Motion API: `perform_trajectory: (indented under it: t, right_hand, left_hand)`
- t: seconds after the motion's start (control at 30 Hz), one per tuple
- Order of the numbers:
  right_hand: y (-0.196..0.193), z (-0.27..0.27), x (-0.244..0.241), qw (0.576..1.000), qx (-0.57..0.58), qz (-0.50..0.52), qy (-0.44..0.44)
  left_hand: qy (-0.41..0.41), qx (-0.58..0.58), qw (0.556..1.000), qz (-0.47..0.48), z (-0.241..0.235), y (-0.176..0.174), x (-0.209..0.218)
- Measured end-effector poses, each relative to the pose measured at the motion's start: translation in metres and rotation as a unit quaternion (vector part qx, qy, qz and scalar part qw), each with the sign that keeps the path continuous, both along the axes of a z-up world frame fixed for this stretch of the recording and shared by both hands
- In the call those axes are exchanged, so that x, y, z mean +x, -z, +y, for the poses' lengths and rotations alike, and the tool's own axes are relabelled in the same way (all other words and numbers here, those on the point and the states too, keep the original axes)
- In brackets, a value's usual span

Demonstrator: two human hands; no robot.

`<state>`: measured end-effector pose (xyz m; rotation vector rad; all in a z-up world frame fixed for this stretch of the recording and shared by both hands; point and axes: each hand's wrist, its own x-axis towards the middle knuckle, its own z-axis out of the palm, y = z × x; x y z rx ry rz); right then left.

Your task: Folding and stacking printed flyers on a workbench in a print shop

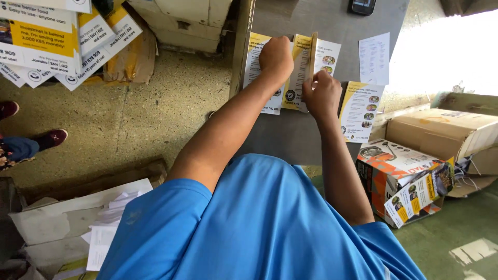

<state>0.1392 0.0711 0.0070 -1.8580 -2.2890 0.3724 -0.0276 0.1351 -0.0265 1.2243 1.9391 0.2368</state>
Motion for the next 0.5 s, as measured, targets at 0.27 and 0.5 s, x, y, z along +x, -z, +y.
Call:
perform_trajectory:
  t: [0.27,0.5]
  right_hand:
    - [-0.009,0.003,0.009,0.998,-0.050,0.043,0.012]
    - [-0.001,0.005,0.022,0.997,-0.052,0.064,0.010]
  left_hand:
    - [-0.022,-0.006,1.000,0.005,-0.003,-0.007,-0.001]
    - [-0.060,-0.014,0.998,-0.012,-0.008,-0.017,0.000]
